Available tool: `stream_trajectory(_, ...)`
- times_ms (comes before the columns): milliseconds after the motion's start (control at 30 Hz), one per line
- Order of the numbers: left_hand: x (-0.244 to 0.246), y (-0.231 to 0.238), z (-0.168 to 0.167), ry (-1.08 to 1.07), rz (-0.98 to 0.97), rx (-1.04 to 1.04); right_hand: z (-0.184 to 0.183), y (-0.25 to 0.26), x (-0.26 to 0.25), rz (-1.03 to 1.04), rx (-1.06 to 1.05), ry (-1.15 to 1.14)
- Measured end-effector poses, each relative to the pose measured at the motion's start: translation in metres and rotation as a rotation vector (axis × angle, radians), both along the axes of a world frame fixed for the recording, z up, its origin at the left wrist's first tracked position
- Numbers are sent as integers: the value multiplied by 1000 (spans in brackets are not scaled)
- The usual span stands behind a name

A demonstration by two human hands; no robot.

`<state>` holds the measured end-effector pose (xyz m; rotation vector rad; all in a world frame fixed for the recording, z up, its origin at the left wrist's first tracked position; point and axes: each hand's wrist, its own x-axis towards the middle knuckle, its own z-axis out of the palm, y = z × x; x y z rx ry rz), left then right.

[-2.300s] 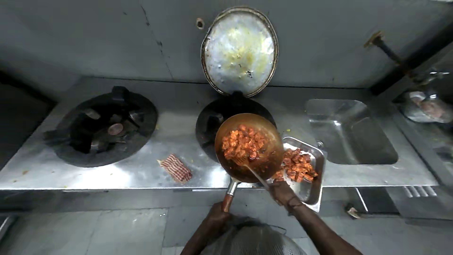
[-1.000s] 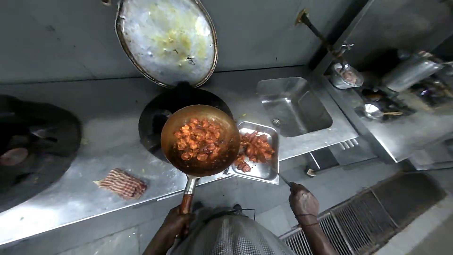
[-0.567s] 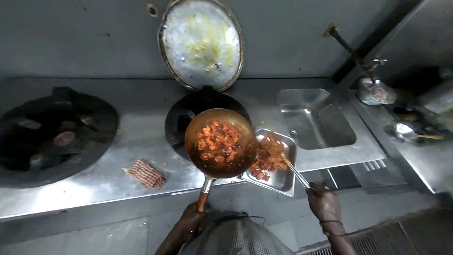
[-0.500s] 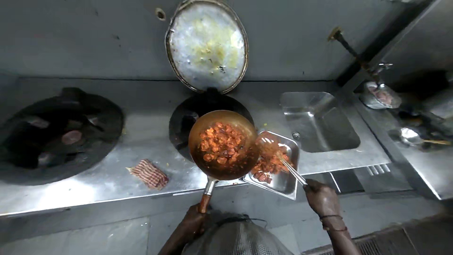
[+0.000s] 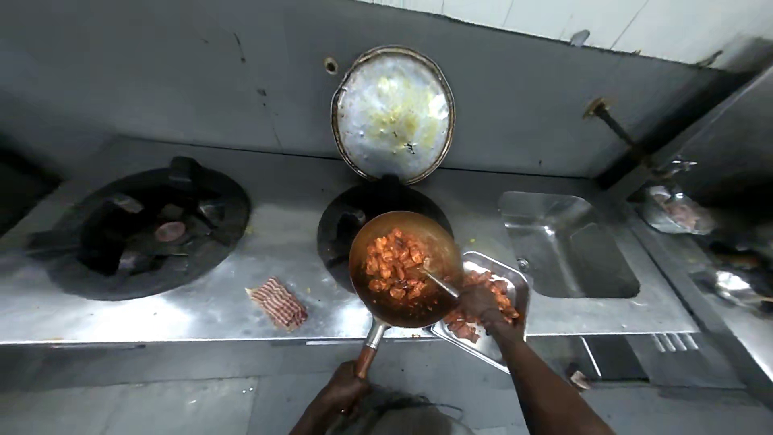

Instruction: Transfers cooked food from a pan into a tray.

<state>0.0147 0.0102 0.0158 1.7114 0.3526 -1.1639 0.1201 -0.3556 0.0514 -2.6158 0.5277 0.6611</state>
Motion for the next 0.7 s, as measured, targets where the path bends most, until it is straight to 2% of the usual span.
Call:
stream_trajectory(367,1,1,4,2,0,-12,-39,13,-79,-303,324,-154)
stream_trajectory(700,1,2,9,11,14,-5,-4,9,-122,-450,520,-237)
